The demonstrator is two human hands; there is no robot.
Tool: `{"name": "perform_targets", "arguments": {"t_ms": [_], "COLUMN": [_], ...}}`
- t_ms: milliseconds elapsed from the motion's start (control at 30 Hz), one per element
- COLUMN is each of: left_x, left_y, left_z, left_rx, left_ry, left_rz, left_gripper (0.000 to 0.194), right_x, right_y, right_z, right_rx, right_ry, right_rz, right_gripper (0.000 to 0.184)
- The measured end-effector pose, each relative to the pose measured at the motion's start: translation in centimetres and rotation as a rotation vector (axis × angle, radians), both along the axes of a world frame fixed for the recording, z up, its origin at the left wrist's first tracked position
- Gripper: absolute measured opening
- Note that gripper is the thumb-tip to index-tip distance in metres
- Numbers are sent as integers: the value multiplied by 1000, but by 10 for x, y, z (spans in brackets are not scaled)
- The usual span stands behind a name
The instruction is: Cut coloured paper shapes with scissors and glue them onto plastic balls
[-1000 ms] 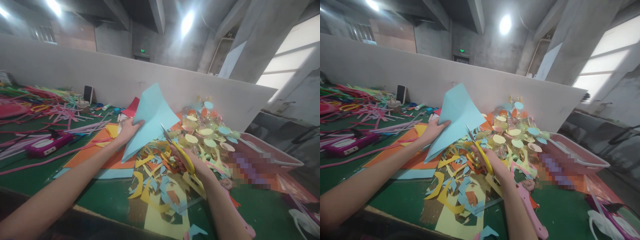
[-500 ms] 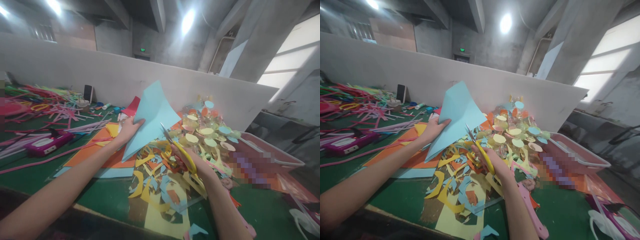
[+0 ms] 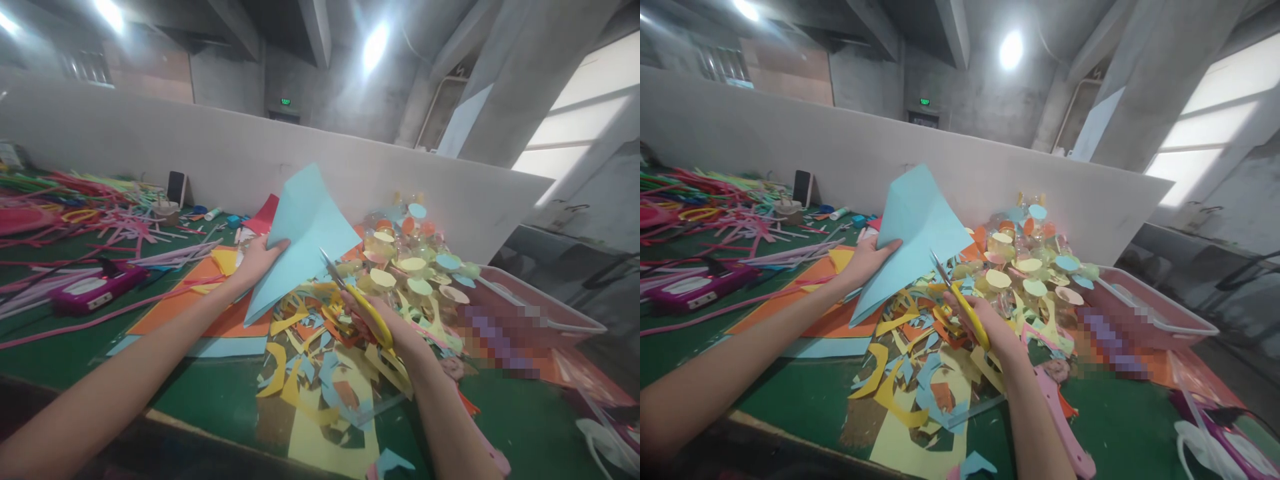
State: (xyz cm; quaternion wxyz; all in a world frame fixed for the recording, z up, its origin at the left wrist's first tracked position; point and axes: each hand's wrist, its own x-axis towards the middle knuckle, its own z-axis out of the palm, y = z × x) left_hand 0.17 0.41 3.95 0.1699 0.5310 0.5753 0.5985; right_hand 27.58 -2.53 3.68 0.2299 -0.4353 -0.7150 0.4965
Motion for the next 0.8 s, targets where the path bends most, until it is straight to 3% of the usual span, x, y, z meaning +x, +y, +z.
{"name": "perform_targets", "arguments": {"t_ms": [200, 433, 633, 800], "left_x": [-1, 3, 6, 4], "left_y": [2, 0, 2, 4], "left_z": [-2, -3, -8, -10], "left_rx": [-13, -48, -53, -56], "left_ry": [-26, -22, -22, -45], "left_rz": [10, -44, -105, -109], "left_gripper": [45, 45, 45, 49], "right_x": [-1, 2, -1, -6], "right_y": [-3, -2, 6, 3], "right_z": [4, -6, -16, -11], "right_rx": [39, -63, -14, 27], "right_ry": [-43, 123, 80, 12], "right_rz": [-26, 114, 64, -6], "right_gripper": [47, 41, 41, 45]}}
